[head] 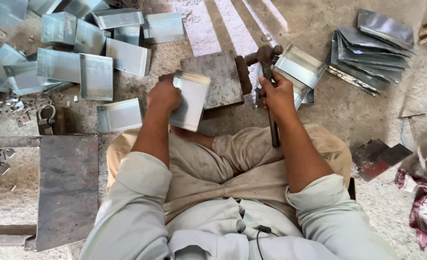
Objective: The person sits cross-legged on the floor and repeatedly hammers small rectangular metal boxes on a metal anvil to shape them. They pick up each box, position it on the anvil, strike it with a hammer, and then place the finished box into a stack.
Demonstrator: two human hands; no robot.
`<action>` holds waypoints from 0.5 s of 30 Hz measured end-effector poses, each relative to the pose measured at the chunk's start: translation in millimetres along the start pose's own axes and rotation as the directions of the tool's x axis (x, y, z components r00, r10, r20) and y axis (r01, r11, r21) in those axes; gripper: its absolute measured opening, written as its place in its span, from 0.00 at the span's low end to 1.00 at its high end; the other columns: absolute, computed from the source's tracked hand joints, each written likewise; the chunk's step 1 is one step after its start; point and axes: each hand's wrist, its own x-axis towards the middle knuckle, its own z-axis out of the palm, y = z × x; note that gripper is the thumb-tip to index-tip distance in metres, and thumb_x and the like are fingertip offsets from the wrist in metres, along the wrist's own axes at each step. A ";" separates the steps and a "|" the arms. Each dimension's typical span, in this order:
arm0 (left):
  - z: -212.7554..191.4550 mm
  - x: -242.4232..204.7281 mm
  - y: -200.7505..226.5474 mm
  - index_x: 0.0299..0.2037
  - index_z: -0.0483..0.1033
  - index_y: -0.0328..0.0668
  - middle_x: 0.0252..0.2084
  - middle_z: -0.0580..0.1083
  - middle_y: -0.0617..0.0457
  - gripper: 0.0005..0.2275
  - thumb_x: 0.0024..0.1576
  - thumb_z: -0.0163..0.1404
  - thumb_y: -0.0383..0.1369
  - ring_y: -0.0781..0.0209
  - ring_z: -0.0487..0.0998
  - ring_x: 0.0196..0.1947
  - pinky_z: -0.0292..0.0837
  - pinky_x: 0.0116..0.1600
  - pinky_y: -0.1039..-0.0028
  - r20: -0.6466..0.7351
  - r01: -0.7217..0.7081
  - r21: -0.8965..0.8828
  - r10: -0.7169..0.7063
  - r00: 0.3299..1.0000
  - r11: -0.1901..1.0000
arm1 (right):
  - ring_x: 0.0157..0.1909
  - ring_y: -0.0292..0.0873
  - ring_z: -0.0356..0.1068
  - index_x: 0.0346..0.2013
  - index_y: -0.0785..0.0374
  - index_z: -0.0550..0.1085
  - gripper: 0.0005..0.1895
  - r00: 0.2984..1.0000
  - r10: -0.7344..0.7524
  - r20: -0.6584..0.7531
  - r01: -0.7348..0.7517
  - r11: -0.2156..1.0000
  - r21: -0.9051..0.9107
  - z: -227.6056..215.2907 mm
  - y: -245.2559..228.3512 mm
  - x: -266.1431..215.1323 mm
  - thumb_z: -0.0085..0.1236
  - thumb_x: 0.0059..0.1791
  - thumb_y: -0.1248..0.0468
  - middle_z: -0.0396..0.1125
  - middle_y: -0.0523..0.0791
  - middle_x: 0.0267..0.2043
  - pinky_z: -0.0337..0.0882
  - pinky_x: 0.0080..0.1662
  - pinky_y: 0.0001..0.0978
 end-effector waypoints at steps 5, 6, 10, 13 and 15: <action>7.7 -8.6 12.3 0.55 0.80 0.54 0.52 0.76 0.47 0.17 0.55 0.49 0.33 0.45 0.74 0.58 0.62 0.66 0.56 -0.452 -0.423 0.075 0.408 0.793 0.903 | 0.18 0.31 0.58 0.52 0.69 0.76 0.16 0.993 -0.106 0.042 0.111 0.986 -0.124 -1.5 -7.9 -7.3 0.60 0.55 0.60 0.63 0.39 0.22 0.57 0.21 0.28; 9.6 -10.7 15.6 0.52 0.82 0.51 0.49 0.78 0.49 0.18 0.52 0.51 0.29 0.48 0.75 0.57 0.62 0.67 0.58 -0.535 -0.552 0.213 0.570 0.624 0.806 | 0.21 0.30 0.58 0.55 0.68 0.75 0.17 0.981 -0.190 0.027 0.192 0.964 -0.182 -3.8 -11.0 -11.9 0.59 0.56 0.60 0.63 0.39 0.23 0.58 0.24 0.26; 15.9 -6.3 33.2 0.40 0.80 0.45 0.41 0.76 0.50 0.12 0.45 0.56 0.33 0.49 0.75 0.46 0.62 0.57 0.57 -0.494 -0.605 0.426 0.733 0.468 0.673 | 0.30 0.27 0.63 0.65 0.69 0.71 0.22 0.862 -0.507 0.004 0.478 0.810 -0.340 -17.2 -42.3 -35.1 0.58 0.59 0.62 0.68 0.38 0.28 0.64 0.33 0.21; 27.1 -0.1 33.9 0.39 0.78 0.48 0.40 0.76 0.54 0.07 0.50 0.54 0.28 0.49 0.74 0.47 0.62 0.57 0.56 -0.509 -0.575 0.506 0.761 0.403 0.643 | 0.31 0.34 0.65 0.56 0.68 0.75 0.13 0.609 -0.788 -0.094 0.787 0.614 -0.051 -35.6 -68.7 -67.0 0.57 0.62 0.60 0.69 0.45 0.37 0.65 0.30 0.25; 30.1 5.7 32.3 0.37 0.78 0.47 0.39 0.76 0.53 0.08 0.47 0.54 0.29 0.49 0.74 0.45 0.62 0.54 0.55 -0.518 -0.586 0.493 0.758 0.396 0.643 | 0.28 0.36 0.67 0.49 0.66 0.74 0.14 0.517 -0.831 -0.205 0.856 0.511 0.085 -38.9 -78.4 -86.5 0.56 0.62 0.56 0.72 0.47 0.38 0.66 0.27 0.29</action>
